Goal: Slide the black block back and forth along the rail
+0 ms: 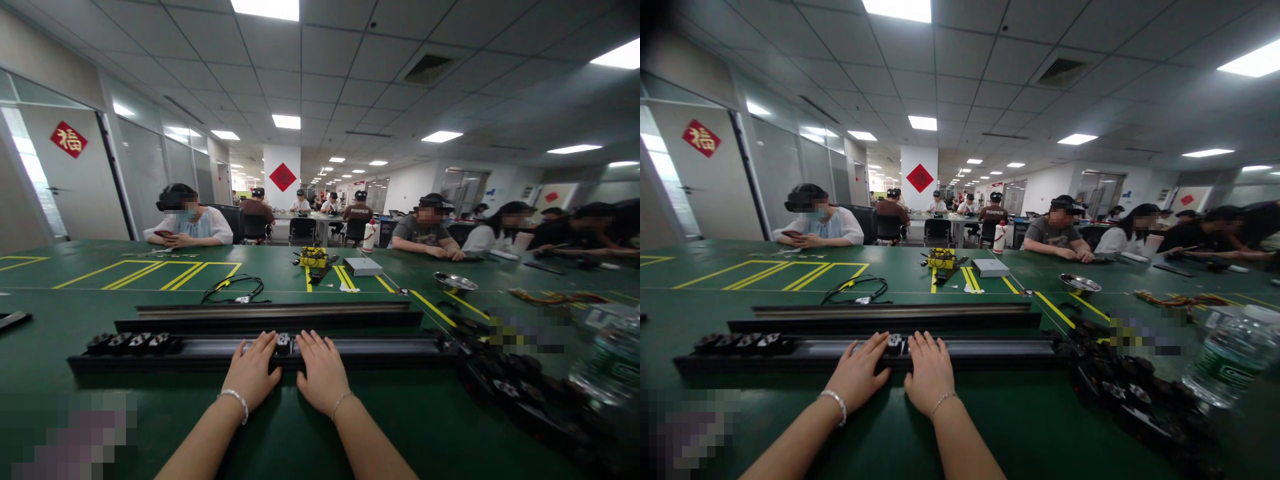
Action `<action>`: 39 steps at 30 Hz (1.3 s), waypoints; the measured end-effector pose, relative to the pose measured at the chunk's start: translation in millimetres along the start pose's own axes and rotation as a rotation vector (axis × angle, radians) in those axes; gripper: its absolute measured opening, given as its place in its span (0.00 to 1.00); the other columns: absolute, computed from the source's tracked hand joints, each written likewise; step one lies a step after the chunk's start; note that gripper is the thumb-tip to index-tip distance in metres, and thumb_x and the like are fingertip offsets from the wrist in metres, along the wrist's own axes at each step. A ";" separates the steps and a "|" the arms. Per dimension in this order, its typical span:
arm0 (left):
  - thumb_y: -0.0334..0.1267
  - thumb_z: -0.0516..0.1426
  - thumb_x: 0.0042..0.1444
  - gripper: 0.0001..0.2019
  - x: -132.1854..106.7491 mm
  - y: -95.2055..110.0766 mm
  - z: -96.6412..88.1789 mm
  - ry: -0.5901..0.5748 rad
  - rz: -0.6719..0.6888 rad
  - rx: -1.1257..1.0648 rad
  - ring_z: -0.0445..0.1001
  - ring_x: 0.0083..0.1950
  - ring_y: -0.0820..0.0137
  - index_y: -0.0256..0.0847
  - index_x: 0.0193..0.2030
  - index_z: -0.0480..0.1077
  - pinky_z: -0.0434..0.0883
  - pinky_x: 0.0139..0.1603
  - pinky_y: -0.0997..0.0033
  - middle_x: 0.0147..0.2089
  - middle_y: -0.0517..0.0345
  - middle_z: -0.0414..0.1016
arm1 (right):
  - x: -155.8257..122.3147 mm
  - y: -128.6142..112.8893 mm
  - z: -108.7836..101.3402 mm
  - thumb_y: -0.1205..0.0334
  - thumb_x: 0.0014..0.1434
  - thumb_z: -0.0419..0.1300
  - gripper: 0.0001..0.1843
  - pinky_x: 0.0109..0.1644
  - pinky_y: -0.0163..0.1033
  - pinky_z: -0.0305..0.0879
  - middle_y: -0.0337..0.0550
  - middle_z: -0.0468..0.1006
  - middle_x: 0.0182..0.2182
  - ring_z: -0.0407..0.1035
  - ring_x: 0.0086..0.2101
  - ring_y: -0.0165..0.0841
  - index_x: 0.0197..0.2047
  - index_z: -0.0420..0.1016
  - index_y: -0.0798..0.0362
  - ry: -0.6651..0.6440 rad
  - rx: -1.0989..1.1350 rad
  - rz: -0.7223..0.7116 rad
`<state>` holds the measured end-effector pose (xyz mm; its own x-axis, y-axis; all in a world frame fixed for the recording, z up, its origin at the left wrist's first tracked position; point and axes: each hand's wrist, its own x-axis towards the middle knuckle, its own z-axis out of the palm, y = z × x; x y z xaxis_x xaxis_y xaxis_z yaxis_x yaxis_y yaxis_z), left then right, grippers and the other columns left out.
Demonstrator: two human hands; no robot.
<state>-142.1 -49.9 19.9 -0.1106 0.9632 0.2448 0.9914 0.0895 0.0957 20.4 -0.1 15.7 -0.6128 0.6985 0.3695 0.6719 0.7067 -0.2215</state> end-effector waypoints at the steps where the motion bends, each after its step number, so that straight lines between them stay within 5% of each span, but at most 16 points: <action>1: 0.41 0.47 0.48 0.29 0.1 0.8 -1.0 -0.003 -0.004 0.001 0.51 0.64 0.66 0.44 0.59 0.54 0.46 0.63 0.51 0.63 0.59 0.55 | -0.1 0.2 0.5 0.57 0.51 0.51 0.33 0.61 0.46 0.35 0.40 0.54 0.60 0.45 0.59 0.37 0.61 0.53 0.49 0.005 0.001 0.000; 39: 0.43 0.49 0.46 0.31 2.1 22.5 4.6 0.001 -0.084 0.069 0.47 0.65 0.58 0.47 0.60 0.53 0.44 0.60 0.44 0.64 0.52 0.53 | 0.5 -1.8 0.7 0.56 0.52 0.50 0.32 0.61 0.44 0.36 0.42 0.54 0.60 0.44 0.59 0.36 0.60 0.54 0.53 -0.011 -0.047 0.022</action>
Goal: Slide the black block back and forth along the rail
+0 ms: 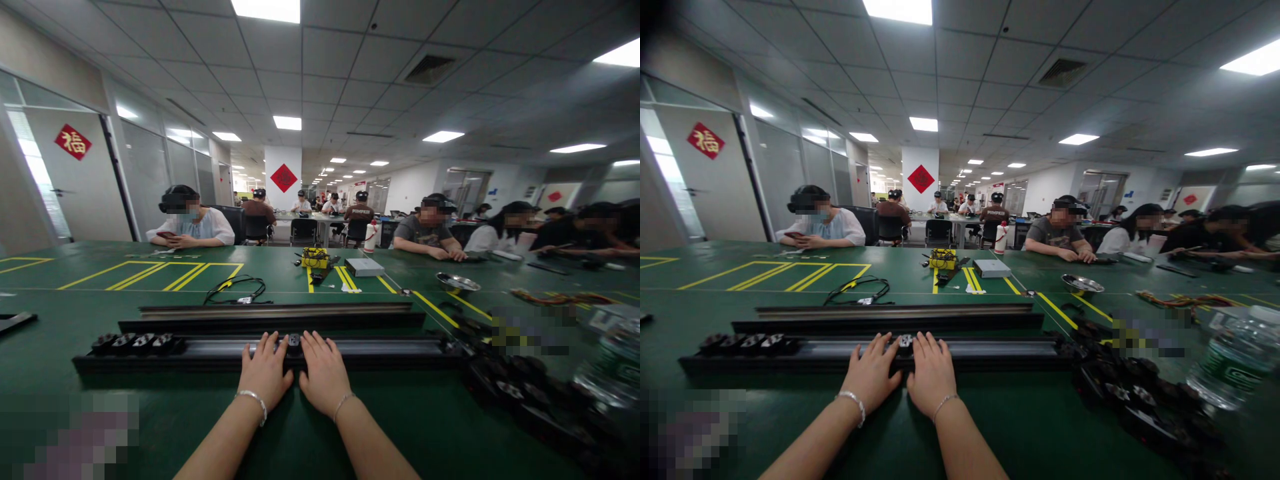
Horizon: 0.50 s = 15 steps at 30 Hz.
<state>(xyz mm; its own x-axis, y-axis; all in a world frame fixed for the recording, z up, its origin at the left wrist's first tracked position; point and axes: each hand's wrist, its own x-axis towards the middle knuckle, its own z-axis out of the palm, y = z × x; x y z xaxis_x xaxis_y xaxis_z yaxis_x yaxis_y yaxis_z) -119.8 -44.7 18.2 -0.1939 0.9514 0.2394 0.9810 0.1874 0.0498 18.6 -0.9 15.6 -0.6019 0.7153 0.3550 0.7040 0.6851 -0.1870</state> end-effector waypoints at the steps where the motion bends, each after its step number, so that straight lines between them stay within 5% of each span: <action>1: 0.43 0.49 0.46 0.31 0.0 0.9 0.1 0.002 -0.001 0.003 0.47 0.65 0.58 0.47 0.60 0.53 0.44 0.59 0.43 0.64 0.52 0.53 | -0.1 0.0 0.1 0.56 0.52 0.50 0.32 0.61 0.44 0.36 0.42 0.54 0.60 0.44 0.59 0.36 0.60 0.54 0.53 0.002 0.004 0.000; 15: 0.42 0.49 0.46 0.30 -0.6 6.5 -2.2 0.001 -0.013 0.030 0.47 0.65 0.56 0.47 0.59 0.54 0.44 0.59 0.41 0.64 0.49 0.53 | -1.4 0.9 2.0 0.58 0.51 0.50 0.33 0.62 0.50 0.25 0.46 0.52 0.61 0.40 0.60 0.37 0.61 0.53 0.56 0.022 -0.029 0.095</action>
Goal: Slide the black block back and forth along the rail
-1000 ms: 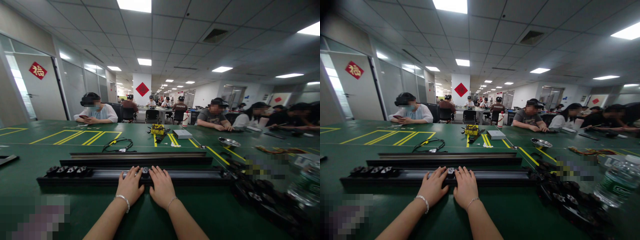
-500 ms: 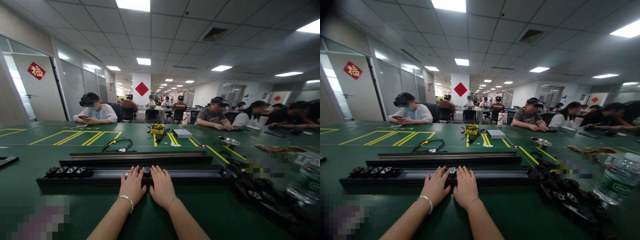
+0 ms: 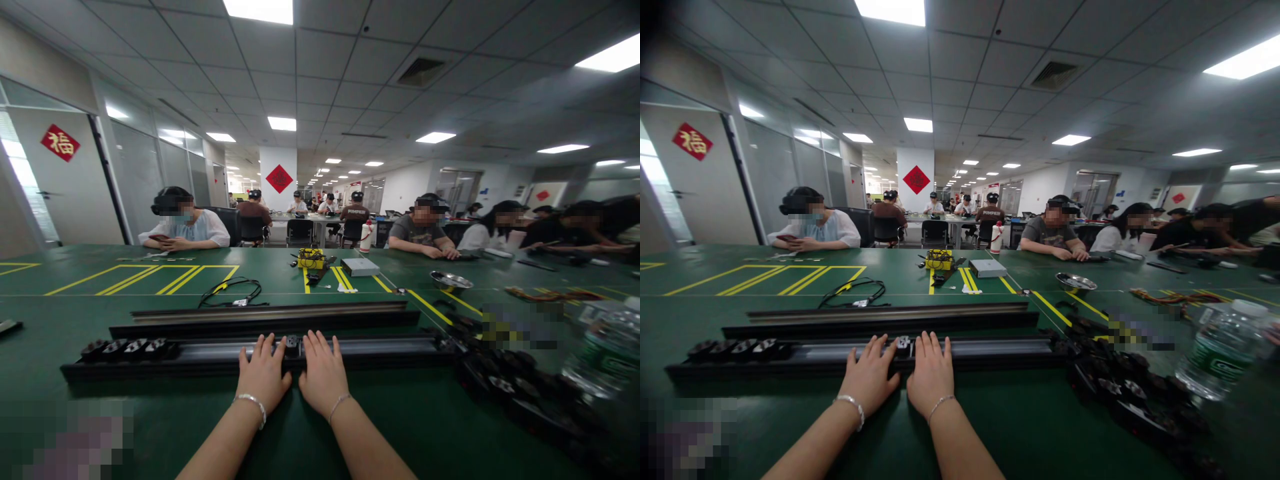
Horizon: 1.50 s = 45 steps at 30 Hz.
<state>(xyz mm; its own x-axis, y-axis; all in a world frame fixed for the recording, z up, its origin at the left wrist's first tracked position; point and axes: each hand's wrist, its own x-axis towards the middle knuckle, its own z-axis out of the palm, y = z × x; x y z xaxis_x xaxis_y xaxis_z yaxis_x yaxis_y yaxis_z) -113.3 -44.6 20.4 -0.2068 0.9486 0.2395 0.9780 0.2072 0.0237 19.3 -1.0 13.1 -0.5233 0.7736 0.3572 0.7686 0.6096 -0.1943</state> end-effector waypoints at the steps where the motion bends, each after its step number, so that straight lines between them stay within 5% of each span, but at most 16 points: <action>1: 0.42 0.49 0.46 0.30 -0.4 1.2 -1.7 -0.007 -0.006 0.003 0.46 0.65 0.56 0.47 0.59 0.54 0.44 0.59 0.41 0.64 0.49 0.53 | 0.0 0.3 0.1 0.58 0.51 0.49 0.33 0.62 0.50 0.25 0.46 0.52 0.61 0.41 0.60 0.37 0.61 0.53 0.56 -0.002 0.003 -0.003; 8: 0.42 0.50 0.45 0.31 -1.3 9.9 -11.1 -0.049 -0.040 0.028 0.46 0.65 0.55 0.47 0.59 0.54 0.45 0.59 0.42 0.65 0.47 0.51 | 0.5 -0.5 -1.5 0.58 0.51 0.49 0.33 0.62 0.49 0.28 0.45 0.52 0.61 0.41 0.60 0.38 0.61 0.53 0.56 -0.029 -0.021 -0.002; 20: 0.41 0.46 0.48 0.30 4.3 -1.2 13.6 0.015 0.123 -0.080 0.47 0.65 0.64 0.43 0.61 0.51 0.44 0.63 0.51 0.65 0.57 0.50 | 0.9 0.2 0.6 0.58 0.51 0.49 0.33 0.62 0.48 0.27 0.44 0.52 0.61 0.41 0.60 0.37 0.61 0.53 0.56 -0.020 0.015 0.002; 36: 0.42 0.48 0.47 0.29 2.8 -1.7 14.2 0.081 0.117 -0.091 0.49 0.64 0.66 0.47 0.59 0.53 0.53 0.58 0.59 0.64 0.61 0.55 | 0.3 1.8 4.5 0.60 0.50 0.49 0.32 0.61 0.44 0.33 0.44 0.55 0.60 0.44 0.59 0.37 0.59 0.56 0.57 0.040 0.055 0.007; 45: 0.42 0.49 0.48 0.28 3.2 -2.0 12.0 0.062 0.102 -0.098 0.49 0.64 0.66 0.50 0.59 0.53 0.54 0.57 0.61 0.63 0.61 0.55 | 1.6 5.5 5.3 0.63 0.49 0.50 0.25 0.60 0.41 0.40 0.45 0.64 0.55 0.51 0.56 0.35 0.52 0.66 0.56 0.132 0.162 0.015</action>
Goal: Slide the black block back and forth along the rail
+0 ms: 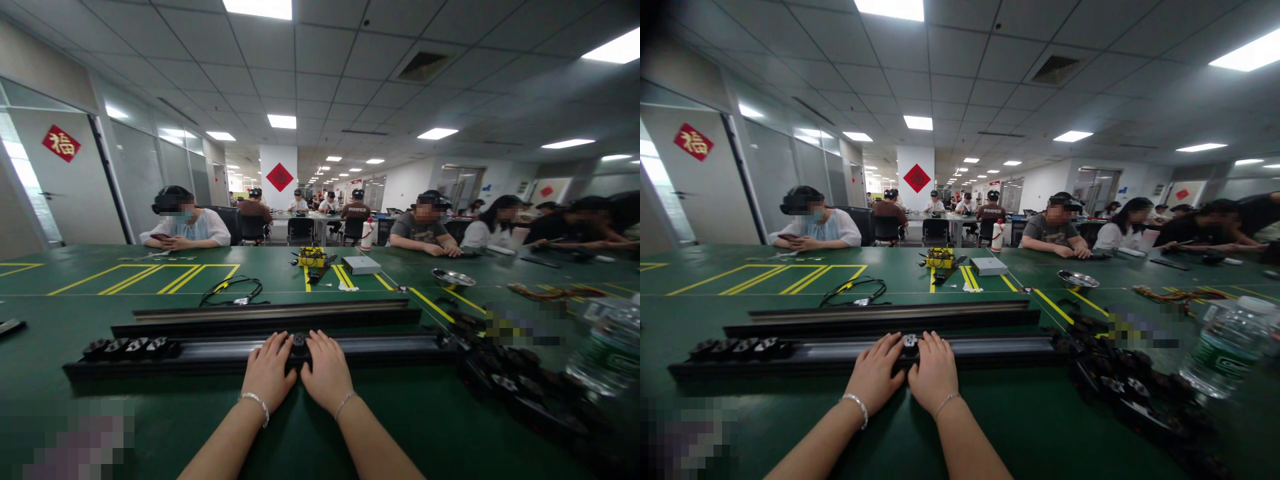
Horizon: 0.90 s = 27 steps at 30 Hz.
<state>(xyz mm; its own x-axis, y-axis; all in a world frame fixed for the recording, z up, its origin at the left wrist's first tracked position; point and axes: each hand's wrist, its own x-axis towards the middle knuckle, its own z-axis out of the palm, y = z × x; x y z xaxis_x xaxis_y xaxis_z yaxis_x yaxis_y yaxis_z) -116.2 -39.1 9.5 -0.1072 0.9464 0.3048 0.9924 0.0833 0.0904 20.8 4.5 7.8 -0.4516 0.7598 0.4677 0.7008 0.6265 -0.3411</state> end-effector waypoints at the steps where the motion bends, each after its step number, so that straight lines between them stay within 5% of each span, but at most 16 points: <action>1: 0.42 0.49 0.48 0.28 0.1 -0.1 0.2 0.001 0.001 -0.003 0.49 0.64 0.66 0.50 0.59 0.53 0.53 0.57 0.61 0.63 0.61 0.55 | 0.2 0.2 -0.1 0.64 0.49 0.50 0.24 0.60 0.41 0.41 0.45 0.65 0.53 0.53 0.56 0.35 0.51 0.67 0.55 0.019 0.018 0.004; 10: 0.42 0.49 0.47 0.28 -1.6 0.8 7.1 0.059 0.023 -0.012 0.49 0.64 0.64 0.45 0.59 0.54 0.52 0.57 0.58 0.63 0.58 0.55 | 0.7 -0.8 -8.0 0.68 0.48 0.51 0.12 0.56 0.39 0.48 0.37 0.72 0.45 0.58 0.51 0.33 0.35 0.71 0.49 0.064 0.078 -0.037; 15: 0.40 0.48 0.48 0.25 -3.1 0.7 7.5 0.110 0.027 -0.032 0.50 0.64 0.65 0.42 0.55 0.59 0.51 0.58 0.58 0.62 0.56 0.57 | 1.1 -1.2 -9.5 0.69 0.48 0.51 0.12 0.55 0.39 0.49 0.37 0.73 0.43 0.58 0.51 0.32 0.35 0.71 0.48 0.058 0.065 -0.040; 27: 0.40 0.50 0.47 0.22 -1.9 1.0 1.5 0.076 0.018 -0.077 0.50 0.64 0.66 0.52 0.52 0.61 0.51 0.58 0.58 0.62 0.62 0.57 | 2.3 -0.1 -7.3 0.69 0.47 0.51 0.09 0.54 0.38 0.51 0.41 0.73 0.40 0.60 0.49 0.33 0.32 0.69 0.50 0.083 0.024 -0.018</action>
<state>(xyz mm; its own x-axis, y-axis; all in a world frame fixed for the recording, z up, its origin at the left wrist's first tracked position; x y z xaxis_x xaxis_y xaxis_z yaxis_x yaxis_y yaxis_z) -114.9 -40.4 7.6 -0.0967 0.9208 0.3778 0.9870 0.0397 0.1560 23.7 4.9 14.8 -0.4158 0.7321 0.5396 0.6792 0.6445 -0.3510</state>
